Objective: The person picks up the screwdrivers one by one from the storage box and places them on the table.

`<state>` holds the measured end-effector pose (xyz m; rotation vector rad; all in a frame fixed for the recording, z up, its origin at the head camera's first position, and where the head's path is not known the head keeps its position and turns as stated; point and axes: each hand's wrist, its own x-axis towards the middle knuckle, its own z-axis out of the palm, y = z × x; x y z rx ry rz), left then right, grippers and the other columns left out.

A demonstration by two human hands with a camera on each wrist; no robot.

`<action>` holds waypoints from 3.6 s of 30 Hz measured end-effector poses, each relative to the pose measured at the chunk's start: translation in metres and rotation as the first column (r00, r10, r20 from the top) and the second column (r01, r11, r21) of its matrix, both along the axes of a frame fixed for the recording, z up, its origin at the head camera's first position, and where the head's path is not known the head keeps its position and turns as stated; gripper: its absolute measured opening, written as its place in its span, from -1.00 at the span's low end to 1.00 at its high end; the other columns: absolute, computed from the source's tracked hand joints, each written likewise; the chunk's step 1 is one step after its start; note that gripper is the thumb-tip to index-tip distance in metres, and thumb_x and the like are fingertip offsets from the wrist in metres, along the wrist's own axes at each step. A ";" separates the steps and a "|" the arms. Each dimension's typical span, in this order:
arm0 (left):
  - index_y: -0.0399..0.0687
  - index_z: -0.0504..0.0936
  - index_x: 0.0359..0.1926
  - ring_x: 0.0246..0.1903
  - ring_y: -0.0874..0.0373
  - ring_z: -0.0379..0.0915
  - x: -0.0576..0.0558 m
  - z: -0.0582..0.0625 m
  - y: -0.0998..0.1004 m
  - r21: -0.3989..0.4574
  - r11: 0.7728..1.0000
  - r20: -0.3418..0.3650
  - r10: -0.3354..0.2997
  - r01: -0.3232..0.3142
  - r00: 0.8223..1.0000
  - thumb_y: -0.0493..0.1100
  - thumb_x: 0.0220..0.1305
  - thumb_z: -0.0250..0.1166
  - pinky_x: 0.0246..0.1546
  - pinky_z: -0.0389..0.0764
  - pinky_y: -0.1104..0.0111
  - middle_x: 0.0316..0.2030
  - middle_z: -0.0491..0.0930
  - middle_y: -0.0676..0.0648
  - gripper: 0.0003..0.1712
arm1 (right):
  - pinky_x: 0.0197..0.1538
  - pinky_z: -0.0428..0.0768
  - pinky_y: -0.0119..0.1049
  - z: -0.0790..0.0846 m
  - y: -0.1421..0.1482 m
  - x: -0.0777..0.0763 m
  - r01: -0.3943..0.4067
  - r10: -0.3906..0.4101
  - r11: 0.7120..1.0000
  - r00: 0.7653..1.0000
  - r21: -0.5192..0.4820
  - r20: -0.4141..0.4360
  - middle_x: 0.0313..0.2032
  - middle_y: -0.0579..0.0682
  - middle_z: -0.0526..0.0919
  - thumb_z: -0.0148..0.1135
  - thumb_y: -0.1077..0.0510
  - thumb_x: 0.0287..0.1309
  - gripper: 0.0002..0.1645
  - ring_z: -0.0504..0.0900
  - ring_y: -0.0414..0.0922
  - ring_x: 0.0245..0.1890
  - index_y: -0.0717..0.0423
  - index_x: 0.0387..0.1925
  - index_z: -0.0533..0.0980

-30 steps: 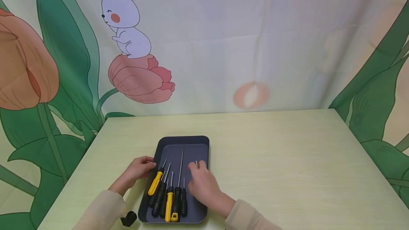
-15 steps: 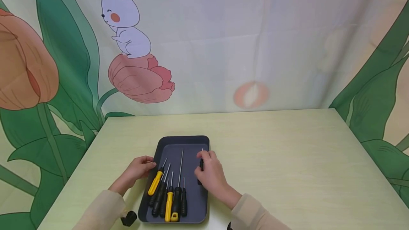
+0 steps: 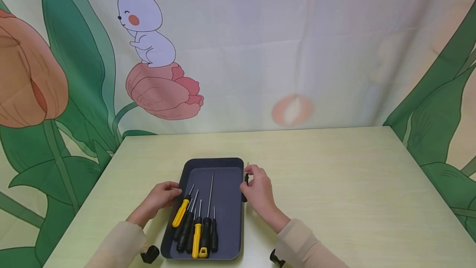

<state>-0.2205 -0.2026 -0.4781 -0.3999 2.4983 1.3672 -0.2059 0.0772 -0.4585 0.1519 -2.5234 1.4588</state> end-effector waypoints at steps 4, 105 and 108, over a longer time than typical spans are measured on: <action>-0.32 0.41 -0.01 -0.36 0.08 0.41 0.000 0.000 0.001 -0.001 1.000 0.003 0.007 -0.007 1.000 -0.19 0.18 0.10 -0.29 0.53 0.26 -0.16 0.47 -0.25 -0.62 | -0.47 0.46 -0.39 -0.002 0.005 -0.005 0.047 -0.033 0.992 0.992 -0.119 0.119 -0.26 0.09 0.60 0.12 0.33 -0.22 -0.61 0.58 -0.18 -0.50 0.15 -0.20 0.42; -0.33 0.42 -0.04 -0.38 0.10 0.37 0.000 -0.003 -0.002 0.034 0.999 0.000 0.008 -0.008 1.000 -0.18 0.18 0.10 -0.38 0.50 0.36 -0.21 0.48 -0.22 -0.64 | -0.41 0.42 -0.30 -0.044 0.032 -0.034 0.090 -0.148 0.979 0.930 0.184 0.336 -0.42 0.08 0.56 0.21 0.30 -0.24 -0.62 0.50 -0.06 -0.42 0.27 -0.23 0.47; -0.33 0.42 -0.04 -0.37 0.09 0.37 -0.001 -0.005 -0.003 0.035 0.999 -0.004 0.007 -0.007 1.000 -0.18 0.18 0.10 -0.37 0.50 0.36 -0.20 0.48 -0.22 -0.64 | -0.41 0.42 -0.31 -0.045 0.032 -0.034 0.084 -0.144 0.978 0.933 0.190 0.329 -0.42 0.08 0.56 0.21 0.30 -0.24 -0.63 0.49 -0.06 -0.42 0.27 -0.23 0.47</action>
